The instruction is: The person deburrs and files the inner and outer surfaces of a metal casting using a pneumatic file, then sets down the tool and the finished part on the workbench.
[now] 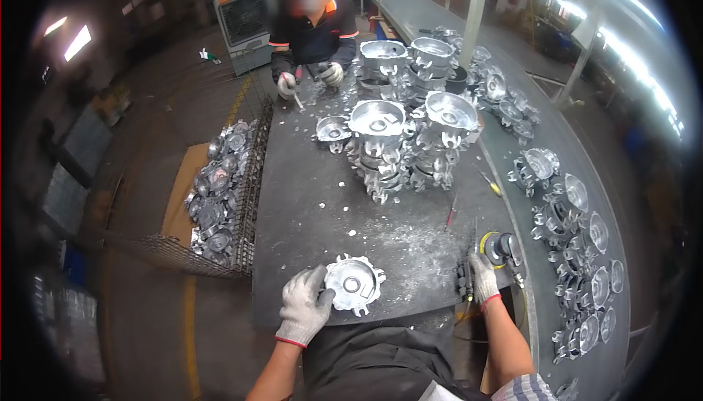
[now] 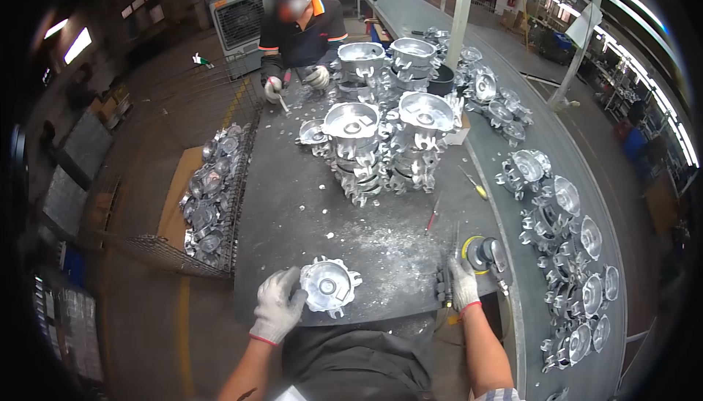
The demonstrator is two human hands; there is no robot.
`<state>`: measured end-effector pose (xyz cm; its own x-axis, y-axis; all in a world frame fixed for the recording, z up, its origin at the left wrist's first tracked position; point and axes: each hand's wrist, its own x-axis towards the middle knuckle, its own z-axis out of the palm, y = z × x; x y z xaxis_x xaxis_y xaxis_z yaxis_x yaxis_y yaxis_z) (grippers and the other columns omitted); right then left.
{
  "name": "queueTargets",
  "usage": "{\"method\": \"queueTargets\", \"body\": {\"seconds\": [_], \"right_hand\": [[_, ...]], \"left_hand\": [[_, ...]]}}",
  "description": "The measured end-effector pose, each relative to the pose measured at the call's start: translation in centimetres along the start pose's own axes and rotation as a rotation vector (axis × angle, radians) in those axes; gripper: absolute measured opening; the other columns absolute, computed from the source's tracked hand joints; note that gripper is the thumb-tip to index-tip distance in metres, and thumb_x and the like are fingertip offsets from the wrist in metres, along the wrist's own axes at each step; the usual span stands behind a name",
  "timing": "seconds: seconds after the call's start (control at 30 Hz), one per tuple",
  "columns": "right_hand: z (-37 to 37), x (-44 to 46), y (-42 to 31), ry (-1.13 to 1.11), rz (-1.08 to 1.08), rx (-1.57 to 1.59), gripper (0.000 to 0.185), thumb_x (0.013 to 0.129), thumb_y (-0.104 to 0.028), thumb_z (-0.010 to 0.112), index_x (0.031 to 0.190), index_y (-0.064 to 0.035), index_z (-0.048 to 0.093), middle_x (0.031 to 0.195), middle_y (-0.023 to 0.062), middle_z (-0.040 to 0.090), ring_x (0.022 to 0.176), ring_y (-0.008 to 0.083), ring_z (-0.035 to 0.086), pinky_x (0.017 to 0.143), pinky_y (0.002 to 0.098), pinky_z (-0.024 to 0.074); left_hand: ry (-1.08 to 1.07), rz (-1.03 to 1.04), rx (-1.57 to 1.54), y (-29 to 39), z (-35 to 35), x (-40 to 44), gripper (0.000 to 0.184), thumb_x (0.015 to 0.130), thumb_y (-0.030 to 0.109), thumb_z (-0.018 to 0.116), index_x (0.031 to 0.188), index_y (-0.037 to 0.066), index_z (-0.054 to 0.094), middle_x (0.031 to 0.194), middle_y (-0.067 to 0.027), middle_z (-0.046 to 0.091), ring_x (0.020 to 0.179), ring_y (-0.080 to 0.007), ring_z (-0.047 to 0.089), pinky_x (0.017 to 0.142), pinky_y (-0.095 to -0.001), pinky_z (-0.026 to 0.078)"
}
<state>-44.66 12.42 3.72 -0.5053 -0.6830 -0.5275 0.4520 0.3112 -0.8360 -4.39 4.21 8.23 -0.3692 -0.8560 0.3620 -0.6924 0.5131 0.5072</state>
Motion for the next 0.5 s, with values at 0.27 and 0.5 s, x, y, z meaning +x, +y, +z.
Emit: {"method": "queueTargets", "body": {"seconds": [0.27, 0.5], "right_hand": [[-0.7, 1.0, 0.7, 0.012, 0.033, 0.008, 0.021, 0.099, -0.032, 0.063, 0.104, -0.0127, 0.055, 0.068, 0.0060, 0.060, 0.042, 0.0196, 0.057, 0.033, 0.0339, 0.0449], [-0.9, 1.4, 0.8, -0.010, 0.049, 0.010, 0.024, 0.099, -0.035, 0.063, 0.104, -0.0118, 0.058, 0.070, 0.0065, 0.062, 0.042, 0.0211, 0.056, 0.034, 0.0351, 0.0448]], "left_hand": [[0.138, -0.283, -0.842, 3.1, -7.4, 10.6, 0.061, 0.102, 0.023, 0.055, 0.153, -0.004, 0.035, 0.080, -0.0059, 0.067, 0.068, -0.0147, 0.064, 0.063, -0.0273, 0.053], [0.171, -0.351, -0.899, 1.8, -9.5, 14.6, 0.051, 0.103, 0.027, 0.056, 0.146, 0.000, 0.048, 0.081, -0.0035, 0.066, 0.067, -0.0096, 0.060, 0.059, -0.0226, 0.050]]}}
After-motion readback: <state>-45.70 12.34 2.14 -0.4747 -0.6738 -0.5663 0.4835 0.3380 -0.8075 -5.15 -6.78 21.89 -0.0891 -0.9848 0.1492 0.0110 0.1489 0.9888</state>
